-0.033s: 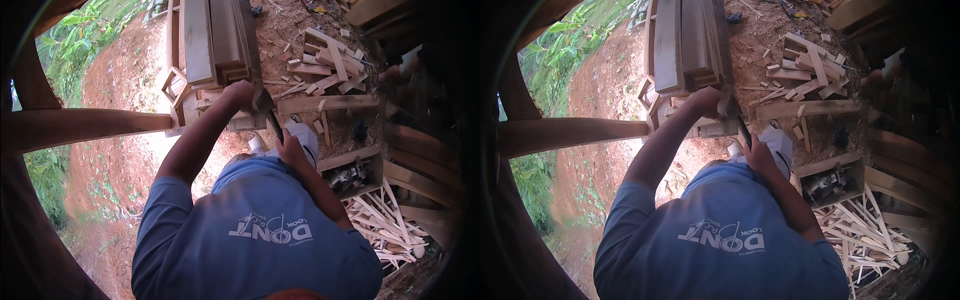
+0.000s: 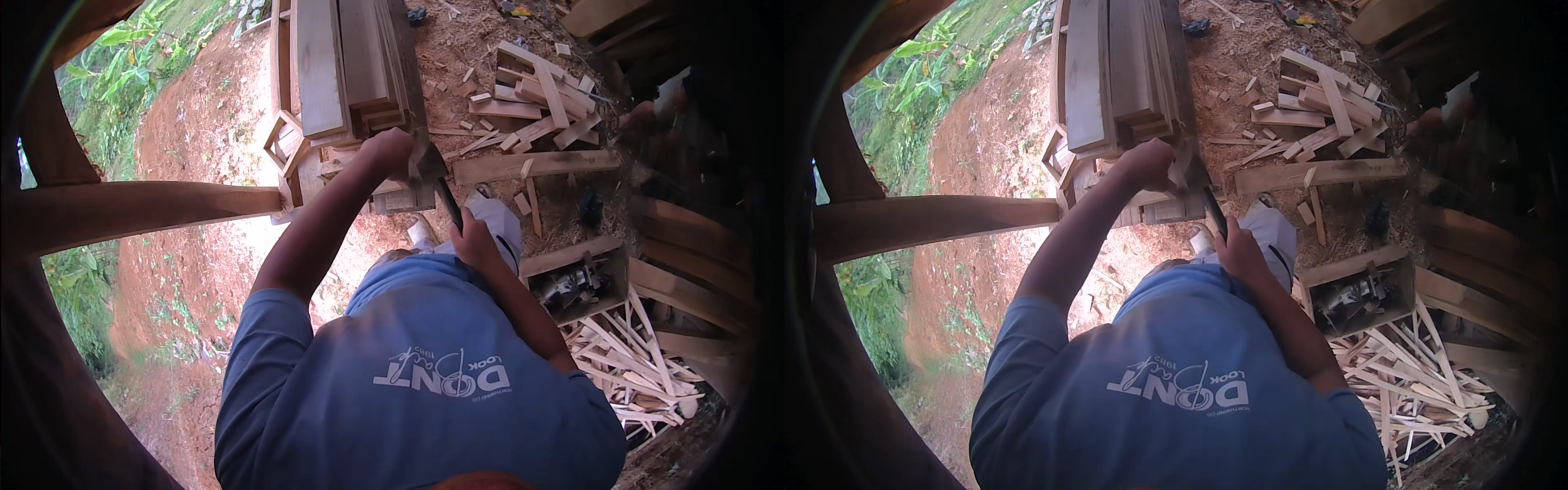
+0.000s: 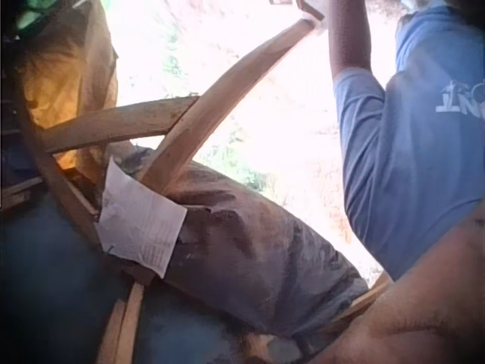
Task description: The person uses a small axe to split small pieces of wood on a wooden workbench. They repeatedly pick up wood pieces, position them on the bench, and strike them with the axe to split them into smaller fragments. The person occasionally adjusts the wood or the axe during the process.
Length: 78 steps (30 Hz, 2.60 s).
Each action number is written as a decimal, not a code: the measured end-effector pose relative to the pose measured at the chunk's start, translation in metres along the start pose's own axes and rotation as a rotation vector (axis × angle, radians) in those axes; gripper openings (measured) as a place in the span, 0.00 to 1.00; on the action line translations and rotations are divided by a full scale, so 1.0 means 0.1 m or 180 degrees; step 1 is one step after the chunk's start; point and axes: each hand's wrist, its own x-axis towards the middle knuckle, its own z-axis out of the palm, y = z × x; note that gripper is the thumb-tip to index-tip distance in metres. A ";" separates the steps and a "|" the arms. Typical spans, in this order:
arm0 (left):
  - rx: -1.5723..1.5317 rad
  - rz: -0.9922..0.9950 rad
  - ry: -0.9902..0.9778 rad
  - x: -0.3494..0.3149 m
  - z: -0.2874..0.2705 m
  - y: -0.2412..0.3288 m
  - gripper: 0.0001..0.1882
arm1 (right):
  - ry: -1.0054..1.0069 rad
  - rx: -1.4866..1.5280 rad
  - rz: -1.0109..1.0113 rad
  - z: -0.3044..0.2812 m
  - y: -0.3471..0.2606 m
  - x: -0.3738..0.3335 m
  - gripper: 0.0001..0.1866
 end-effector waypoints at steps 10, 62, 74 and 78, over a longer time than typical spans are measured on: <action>-0.0537 0.0028 0.1441 -0.33 0.37 0.05 0.30 | 0.0033 0.0190 0.0048 0.09 0.08 0.07 0.16; -0.0564 -0.0686 0.1231 -0.40 0.52 0.20 0.30 | 0.0630 -0.0087 -0.0239 0.36 0.05 0.07 0.22; -0.1292 0.0072 0.0518 0.05 0.49 -0.26 0.34 | 0.0448 0.0438 0.0067 0.18 0.15 -0.18 0.17; -0.0757 -0.0162 0.0952 0.07 0.64 -0.16 0.32 | 0.0393 0.0247 0.0185 0.21 0.23 -0.25 0.18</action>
